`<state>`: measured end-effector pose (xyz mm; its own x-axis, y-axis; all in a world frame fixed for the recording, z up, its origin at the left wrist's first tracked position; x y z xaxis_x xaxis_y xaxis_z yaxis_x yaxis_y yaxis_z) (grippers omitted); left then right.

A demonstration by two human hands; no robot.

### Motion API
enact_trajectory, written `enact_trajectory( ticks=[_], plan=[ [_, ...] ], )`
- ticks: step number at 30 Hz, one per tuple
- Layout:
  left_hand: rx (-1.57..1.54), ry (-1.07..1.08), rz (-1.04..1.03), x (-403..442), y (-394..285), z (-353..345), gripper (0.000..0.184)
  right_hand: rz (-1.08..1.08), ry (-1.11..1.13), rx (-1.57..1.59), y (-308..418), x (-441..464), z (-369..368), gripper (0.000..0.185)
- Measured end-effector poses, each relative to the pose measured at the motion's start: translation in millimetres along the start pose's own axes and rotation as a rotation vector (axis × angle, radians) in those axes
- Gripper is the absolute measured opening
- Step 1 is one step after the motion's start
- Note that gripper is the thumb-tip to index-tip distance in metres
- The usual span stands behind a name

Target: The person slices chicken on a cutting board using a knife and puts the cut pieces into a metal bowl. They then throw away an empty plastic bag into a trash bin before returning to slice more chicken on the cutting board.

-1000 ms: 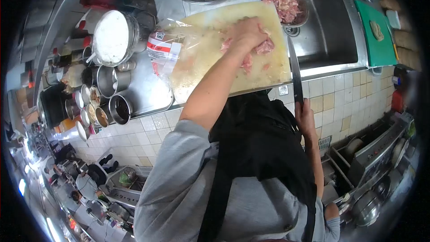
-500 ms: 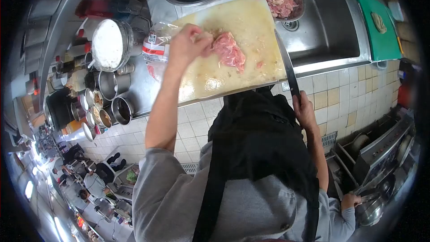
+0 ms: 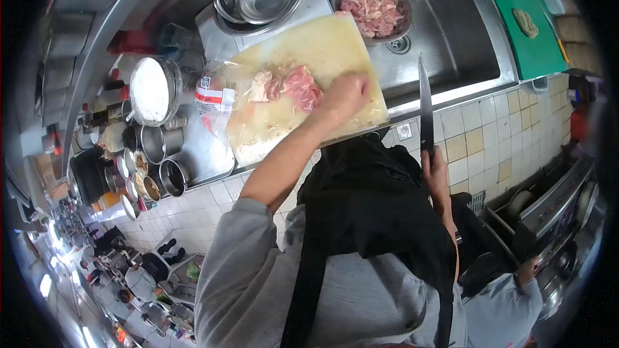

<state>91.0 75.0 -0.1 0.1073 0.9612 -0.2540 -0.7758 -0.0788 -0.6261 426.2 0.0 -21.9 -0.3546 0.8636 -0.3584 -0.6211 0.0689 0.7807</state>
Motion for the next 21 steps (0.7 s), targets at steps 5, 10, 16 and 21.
enact_trajectory(
  ticks=[5, 10, 16, 21],
  plan=[
    [-0.191, -0.330, -0.045, 44, -13, 69, 0.032, -0.021, -0.063, 0.122, -34, -10, 0, 0.017],
    [0.128, -0.327, -0.048, 18, 69, 97, 0.039, -0.090, -0.026, 0.100, -36, -11, 9, 0.017],
    [0.122, 0.053, 0.374, -52, 85, 73, 0.043, -0.068, 0.018, 0.148, -27, 0, 17, 0.016],
    [-0.091, 0.013, 0.318, -66, 80, 56, 0.030, -0.003, 0.142, 0.035, 10, 25, 21, 0.019]
  ],
)
Point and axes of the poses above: each hand's wrist, its own x-axis towards the middle knuckle, its own z-axis out of the back of the hand, y = z × x, the point moved 1 cm from there along x, towards the middle knuckle, and after that the axes turned 8 degrees about y, right-handed, at the moved point
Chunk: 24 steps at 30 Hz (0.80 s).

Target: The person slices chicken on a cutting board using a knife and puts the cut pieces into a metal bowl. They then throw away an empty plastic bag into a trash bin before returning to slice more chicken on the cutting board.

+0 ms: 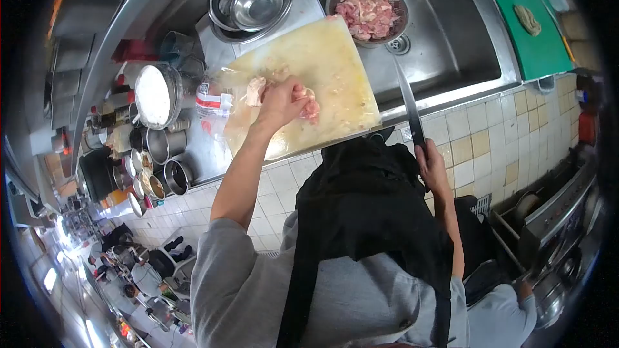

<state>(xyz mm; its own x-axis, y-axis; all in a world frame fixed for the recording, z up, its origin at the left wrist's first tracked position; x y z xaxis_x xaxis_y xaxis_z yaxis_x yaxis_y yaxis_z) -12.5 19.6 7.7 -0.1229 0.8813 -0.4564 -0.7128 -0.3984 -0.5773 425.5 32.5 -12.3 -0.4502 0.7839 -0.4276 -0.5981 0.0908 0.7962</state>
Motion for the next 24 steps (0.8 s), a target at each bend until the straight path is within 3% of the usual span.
enact_trajectory(
  ticks=[2, 4, 8, 11, 13, 16, 20, 22, 24],
  plan=[
    [-0.101, -0.034, -0.111, 1, 6, -6, 0.027, 0.017, 0.023, -0.007, 9, 11, -3, 0.019],
    [-0.418, 0.012, -0.235, 6, -15, 0, 0.023, 0.034, 0.044, -0.020, 21, 19, -5, 0.020],
    [-0.428, 0.149, -0.266, 41, -33, 15, 0.029, -0.009, 0.117, -0.009, 41, 31, -13, 0.018],
    [-0.238, 0.001, -0.217, 82, -42, 22, 0.036, 0.012, 0.103, -0.010, 49, 31, -19, 0.016],
    [-0.101, -0.225, -0.219, 119, -44, 23, 0.038, 0.032, 0.075, 0.004, 49, 25, -18, 0.016],
    [-0.083, -0.367, -0.229, 162, -52, 16, 0.034, 0.005, 0.027, 0.013, 37, 7, -15, 0.017],
    [0.082, -0.369, -0.100, 195, -74, 20, 0.027, -0.034, -0.069, -0.043, -2, -26, -3, 0.018],
    [0.111, -0.161, -0.024, 215, -69, 34, 0.030, -0.083, -0.120, 0.006, -10, -45, 3, 0.018],
    [0.094, -0.147, -0.057, 232, -67, 45, 0.028, -0.190, -0.154, 0.141, -23, -61, 5, 0.018]
  ],
)
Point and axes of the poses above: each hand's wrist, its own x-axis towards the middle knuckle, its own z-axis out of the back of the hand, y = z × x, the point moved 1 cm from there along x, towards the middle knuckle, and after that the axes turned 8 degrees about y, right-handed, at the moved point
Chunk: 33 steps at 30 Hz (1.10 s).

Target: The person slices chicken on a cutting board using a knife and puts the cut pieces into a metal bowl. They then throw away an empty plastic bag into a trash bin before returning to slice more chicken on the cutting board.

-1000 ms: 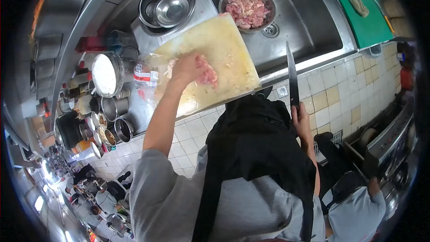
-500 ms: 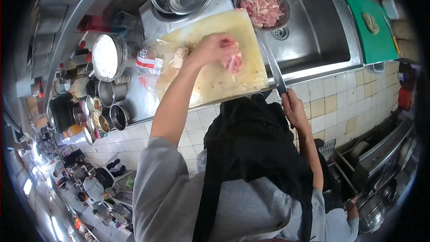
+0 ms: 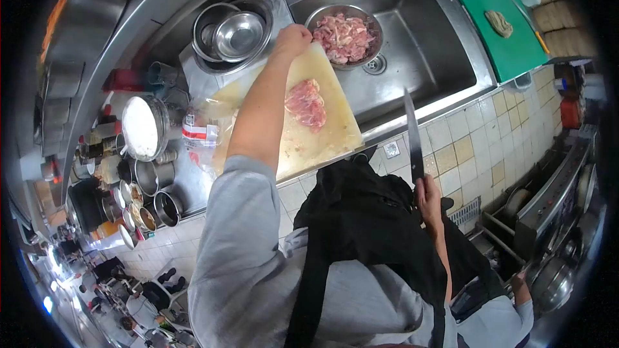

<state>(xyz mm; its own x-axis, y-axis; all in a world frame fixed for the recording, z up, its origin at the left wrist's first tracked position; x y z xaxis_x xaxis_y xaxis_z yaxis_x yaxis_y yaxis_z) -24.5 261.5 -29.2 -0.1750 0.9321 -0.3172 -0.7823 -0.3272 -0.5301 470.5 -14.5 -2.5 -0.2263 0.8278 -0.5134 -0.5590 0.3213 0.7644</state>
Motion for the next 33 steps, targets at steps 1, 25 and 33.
enact_trajectory(
  ticks=[1, 25, 33],
  plan=[
    [-0.021, 0.009, -0.022, 4, -3, 5, 0.027, 0.004, -0.003, 0.006, -7, -4, 1, 0.018],
    [-0.049, -0.024, -0.663, 11, -21, 21, 0.037, 0.088, -0.030, 0.014, -28, 21, -11, 0.017],
    [0.089, 0.261, -0.136, -6, 2, 18, 0.027, 0.137, -0.054, 0.052, -29, 16, -16, 0.017]
  ],
)
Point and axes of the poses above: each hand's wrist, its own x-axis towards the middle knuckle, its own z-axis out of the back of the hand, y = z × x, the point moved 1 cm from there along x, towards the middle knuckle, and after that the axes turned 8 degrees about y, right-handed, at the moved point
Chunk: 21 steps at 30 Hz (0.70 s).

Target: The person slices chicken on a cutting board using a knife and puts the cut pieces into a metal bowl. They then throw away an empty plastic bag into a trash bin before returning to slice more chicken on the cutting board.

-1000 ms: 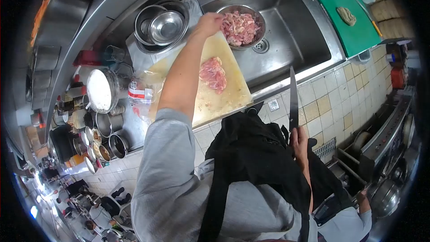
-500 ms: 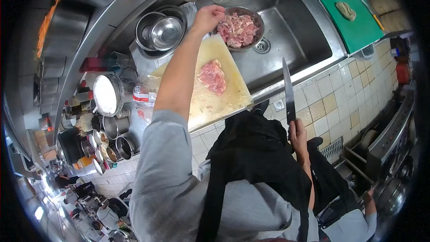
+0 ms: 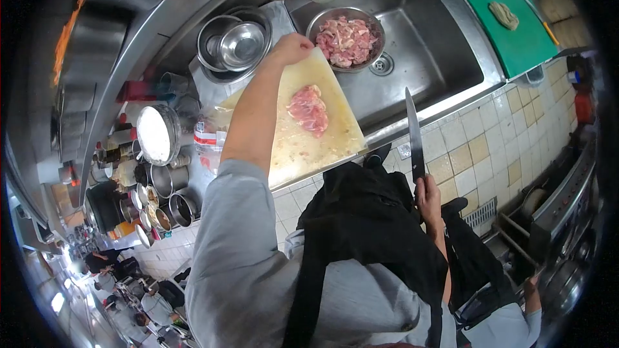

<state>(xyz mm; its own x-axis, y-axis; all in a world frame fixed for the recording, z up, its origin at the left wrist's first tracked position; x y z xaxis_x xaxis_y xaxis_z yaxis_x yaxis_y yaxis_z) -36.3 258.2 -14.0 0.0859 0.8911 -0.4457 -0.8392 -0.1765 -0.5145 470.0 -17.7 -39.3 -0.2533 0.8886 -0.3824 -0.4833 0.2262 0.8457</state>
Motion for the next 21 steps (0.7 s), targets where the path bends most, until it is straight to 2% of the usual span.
enact_trajectory(
  ticks=[4, 7, 9, 12, 16, 18, 21],
  plan=[
    [0.050, -0.001, 0.032, -5, -5, 9, 0.023, -0.070, 0.019, -0.015, 4, -6, 5, 0.017],
    [0.093, -0.123, -0.018, -4, -2, -3, 0.021, -0.091, 0.013, -0.008, 0, -8, 4, 0.017],
    [0.021, -0.382, 0.094, -3, 0, -10, 0.024, -0.086, 0.010, -0.007, -3, -7, 4, 0.017],
    [-0.101, -0.507, 0.104, -7, 13, -11, 0.026, -0.027, -0.001, -0.042, -8, -6, 2, 0.017],
    [-0.177, -0.408, 0.048, -43, -7, -5, 0.027, -0.036, 0.019, -0.030, -7, -4, 1, 0.017],
    [-0.119, -0.233, 0.122, -75, -21, -6, 0.030, -0.033, 0.051, -0.048, -1, -1, 0, 0.017],
    [-0.022, -0.151, 0.142, -117, 3, -39, 0.032, -0.034, 0.057, -0.027, 9, 3, -5, 0.018]
  ],
)
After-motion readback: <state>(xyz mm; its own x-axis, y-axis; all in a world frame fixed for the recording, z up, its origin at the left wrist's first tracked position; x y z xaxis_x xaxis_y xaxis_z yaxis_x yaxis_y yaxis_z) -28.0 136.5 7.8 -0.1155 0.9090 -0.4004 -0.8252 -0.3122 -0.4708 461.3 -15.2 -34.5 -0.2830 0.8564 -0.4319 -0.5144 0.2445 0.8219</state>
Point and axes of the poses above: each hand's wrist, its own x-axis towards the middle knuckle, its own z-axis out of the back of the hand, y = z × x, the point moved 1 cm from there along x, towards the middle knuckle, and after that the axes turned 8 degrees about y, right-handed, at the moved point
